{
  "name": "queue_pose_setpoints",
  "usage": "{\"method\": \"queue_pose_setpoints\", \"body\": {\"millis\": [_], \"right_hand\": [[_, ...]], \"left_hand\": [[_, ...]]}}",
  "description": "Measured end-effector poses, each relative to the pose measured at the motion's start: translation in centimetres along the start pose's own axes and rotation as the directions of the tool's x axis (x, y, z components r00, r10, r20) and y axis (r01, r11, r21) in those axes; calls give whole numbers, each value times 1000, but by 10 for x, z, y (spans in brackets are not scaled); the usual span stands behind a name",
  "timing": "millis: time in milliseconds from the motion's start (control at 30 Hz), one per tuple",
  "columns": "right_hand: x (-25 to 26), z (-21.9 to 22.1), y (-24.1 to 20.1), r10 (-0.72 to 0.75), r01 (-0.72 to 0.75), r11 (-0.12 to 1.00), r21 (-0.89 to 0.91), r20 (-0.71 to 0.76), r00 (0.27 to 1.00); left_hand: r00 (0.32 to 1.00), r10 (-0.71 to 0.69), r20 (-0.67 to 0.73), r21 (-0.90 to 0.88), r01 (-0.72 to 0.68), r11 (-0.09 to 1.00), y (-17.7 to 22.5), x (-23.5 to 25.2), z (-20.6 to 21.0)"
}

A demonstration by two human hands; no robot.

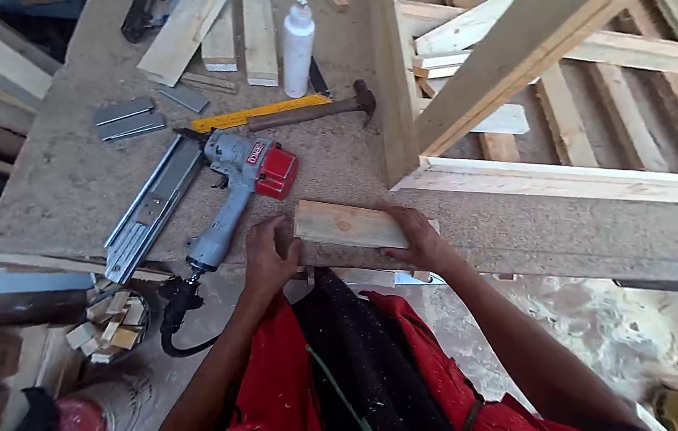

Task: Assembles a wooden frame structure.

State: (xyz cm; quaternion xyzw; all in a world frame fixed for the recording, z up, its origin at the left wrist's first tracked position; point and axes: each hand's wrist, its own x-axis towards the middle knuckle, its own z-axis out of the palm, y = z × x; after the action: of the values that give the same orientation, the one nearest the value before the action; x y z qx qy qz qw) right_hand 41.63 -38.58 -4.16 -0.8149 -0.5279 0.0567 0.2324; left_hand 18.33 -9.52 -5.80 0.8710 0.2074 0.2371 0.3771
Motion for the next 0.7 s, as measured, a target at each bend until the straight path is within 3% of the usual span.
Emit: {"method": "queue_pose_setpoints", "body": {"millis": [100, 300, 700], "right_hand": [[3, 5, 0, -27, 29, 999, 15, -81, 996], [20, 4, 2, -31, 32, 999, 13, -70, 997], [20, 0, -3, 18, -18, 999, -27, -3, 1000]], "left_hand": [[1000, -29, 4, 64, 28, 998, 2, 5, 7], [983, -163, -84, 5, 164, 986, 5, 16, 12], [985, -120, -124, -58, 114, 992, 1, 11, 9]]}}
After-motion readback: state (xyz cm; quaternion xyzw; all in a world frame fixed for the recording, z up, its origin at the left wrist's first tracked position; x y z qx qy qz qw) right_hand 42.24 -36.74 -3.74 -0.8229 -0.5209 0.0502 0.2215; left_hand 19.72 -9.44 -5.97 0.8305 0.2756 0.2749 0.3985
